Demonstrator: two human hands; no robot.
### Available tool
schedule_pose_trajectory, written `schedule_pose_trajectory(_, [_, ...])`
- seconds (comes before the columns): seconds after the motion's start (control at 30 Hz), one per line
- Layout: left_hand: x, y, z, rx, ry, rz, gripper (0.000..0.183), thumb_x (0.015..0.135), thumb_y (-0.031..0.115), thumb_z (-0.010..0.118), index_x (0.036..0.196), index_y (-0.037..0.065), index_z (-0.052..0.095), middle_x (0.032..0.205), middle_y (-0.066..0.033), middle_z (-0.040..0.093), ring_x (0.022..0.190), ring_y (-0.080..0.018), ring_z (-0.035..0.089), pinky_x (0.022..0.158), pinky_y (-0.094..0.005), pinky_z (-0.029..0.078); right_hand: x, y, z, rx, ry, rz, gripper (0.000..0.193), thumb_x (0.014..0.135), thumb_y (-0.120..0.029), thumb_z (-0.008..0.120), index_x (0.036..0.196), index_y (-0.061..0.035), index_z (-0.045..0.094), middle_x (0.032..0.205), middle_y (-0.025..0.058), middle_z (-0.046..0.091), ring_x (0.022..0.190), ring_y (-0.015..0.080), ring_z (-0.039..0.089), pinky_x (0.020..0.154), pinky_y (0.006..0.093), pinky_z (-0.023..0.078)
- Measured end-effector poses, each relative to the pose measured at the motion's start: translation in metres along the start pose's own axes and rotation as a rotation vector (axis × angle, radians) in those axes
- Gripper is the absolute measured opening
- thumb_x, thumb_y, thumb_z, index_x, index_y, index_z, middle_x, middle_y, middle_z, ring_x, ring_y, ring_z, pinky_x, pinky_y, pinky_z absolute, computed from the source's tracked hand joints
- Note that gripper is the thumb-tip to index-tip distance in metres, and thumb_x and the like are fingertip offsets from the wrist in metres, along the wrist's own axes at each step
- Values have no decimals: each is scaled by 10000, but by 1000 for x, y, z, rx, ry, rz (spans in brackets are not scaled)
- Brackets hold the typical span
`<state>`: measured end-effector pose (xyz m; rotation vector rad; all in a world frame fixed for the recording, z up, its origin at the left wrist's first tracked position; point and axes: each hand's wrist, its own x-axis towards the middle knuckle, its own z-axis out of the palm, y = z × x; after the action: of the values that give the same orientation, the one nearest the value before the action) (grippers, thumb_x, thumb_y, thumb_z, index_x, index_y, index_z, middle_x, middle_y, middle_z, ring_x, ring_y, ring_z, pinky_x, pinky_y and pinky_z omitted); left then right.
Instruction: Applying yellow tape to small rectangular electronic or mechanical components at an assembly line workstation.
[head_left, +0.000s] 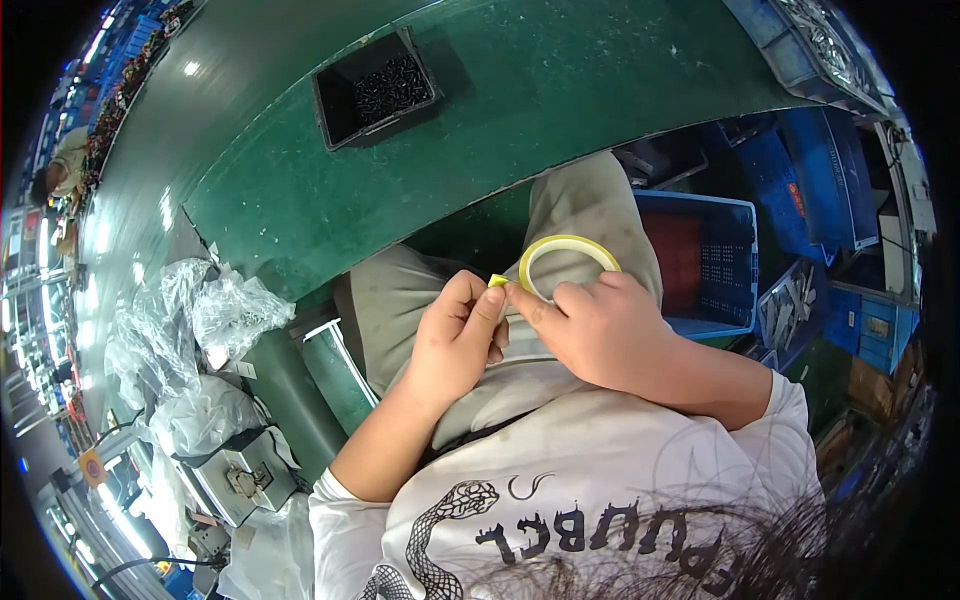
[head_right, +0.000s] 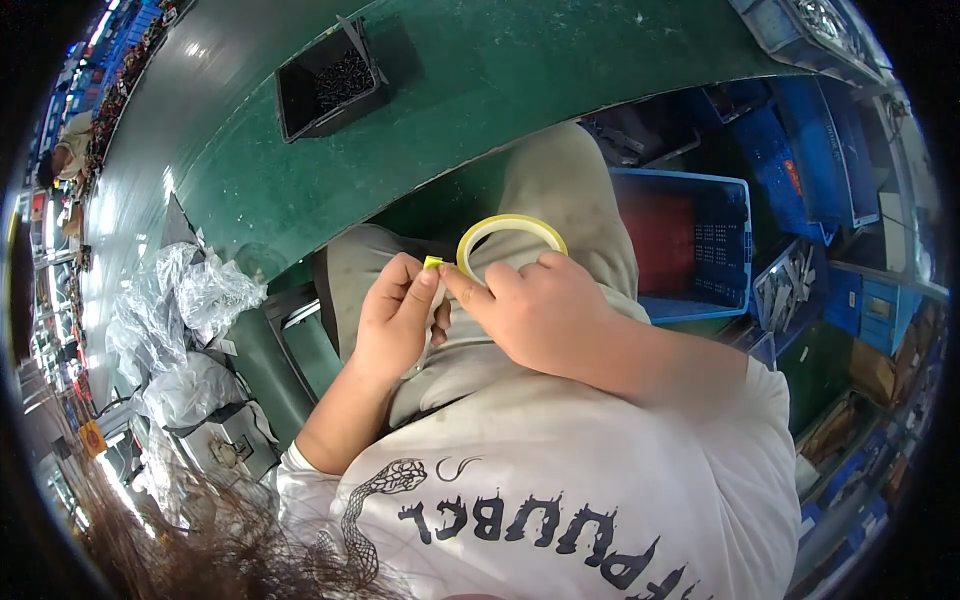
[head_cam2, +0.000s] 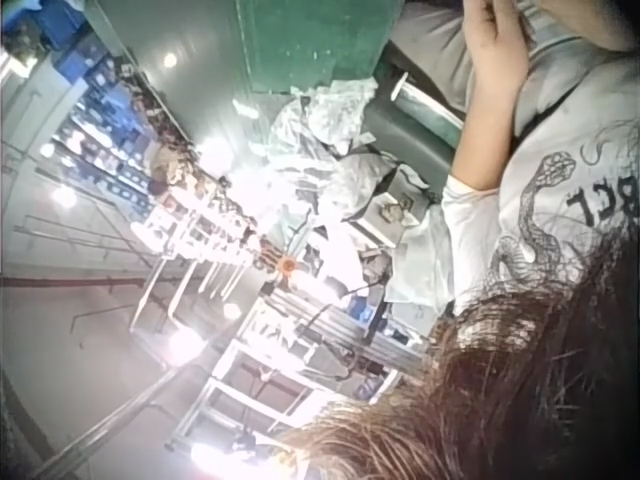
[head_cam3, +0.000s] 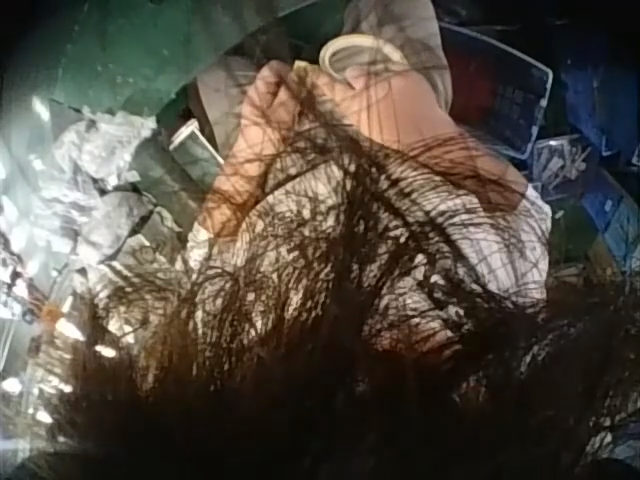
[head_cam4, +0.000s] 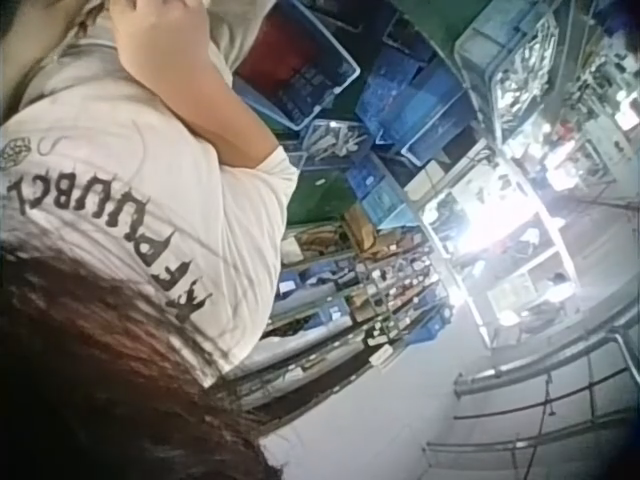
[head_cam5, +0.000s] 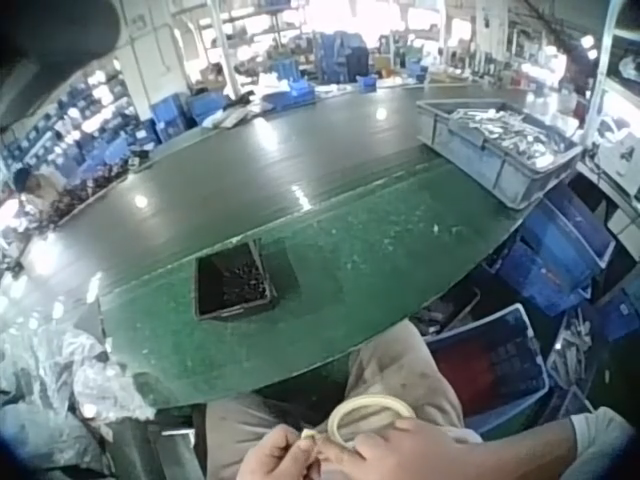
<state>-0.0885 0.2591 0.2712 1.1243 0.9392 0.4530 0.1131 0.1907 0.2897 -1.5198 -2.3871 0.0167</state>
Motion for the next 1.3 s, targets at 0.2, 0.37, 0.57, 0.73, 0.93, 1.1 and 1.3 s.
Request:
schedule_pose_trajectory(0.2, [9, 19, 4, 63, 15, -191, 348, 1093, 313, 463, 992, 15, 613, 725, -27, 573, 550, -81, 542, 477, -235, 449, 2, 2, -2, 0, -65, -17, 466, 815, -192, 670, 1275, -123, 697, 690, -51, 456, 550, 113, 480, 504, 295, 374])
schedule_pose_trajectory(0.37, [11, 27, 3, 4, 24, -231, 353, 1084, 326, 489, 965, 23, 627, 657, 0, 546, 521, -72, 534, 465, -241, 454, 2, 6, -2, 47, -12, -6, 484, 798, -187, 704, 1277, -121, 694, 681, -40, 450, 517, 129, 473, 502, 305, 397])
schedule_pose_trajectory(0.57, [11, 25, -5, 7, -26, -224, 347, 1076, 331, 501, 931, 38, 617, 613, -9, 571, 496, -90, 548, 456, -250, 458, 1, 8, -7, 116, 27, 23, 497, 776, -192, 743, 1268, -131, 701, 668, -38, 437, 511, 134, 465, 496, 300, 393])
schedule_pose_trajectory(0.73, [12, 27, -8, 2, -74, -310, 349, 1076, 333, 493, 891, 56, 598, 611, -15, 568, 489, -102, 546, 445, -259, 463, -1, 10, -5, 133, 41, 7, 472, 776, -201, 748, 1244, -145, 721, 665, -49, 409, 519, 124, 439, 503, 293, 381])
schedule_pose_trajectory(0.93, [11, 15, -9, -234, -80, -289, 347, 1083, 347, 473, 915, 65, 586, 603, -18, 561, 467, -113, 526, 438, -264, 450, -2, 9, -5, 35, 45, -31, 460, 759, -200, 748, 1217, -157, 742, 676, -58, 378, 553, 111, 417, 535, 286, 363])
schedule_pose_trajectory(1.1, [14, 14, -5, -204, -9, -194, 365, 1086, 356, 466, 914, 55, 577, 615, -21, 565, 479, -111, 534, 454, -260, 433, -3, 9, -2, 10, 42, -16, 472, 765, -190, 737, 1235, -152, 725, 687, -50, 407, 547, 124, 447, 560, 302, 379])
schedule_pose_trajectory(1.3, [15, 10, 2, -12, 71, -100, 352, 1085, 319, 490, 867, 51, 560, 617, -2, 524, 502, -91, 510, 472, -253, 413, -4, 5, -7, 29, -19, 34, 444, 781, -189, 730, 1224, -151, 723, 697, -38, 455, 544, 141, 494, 562, 308, 392])
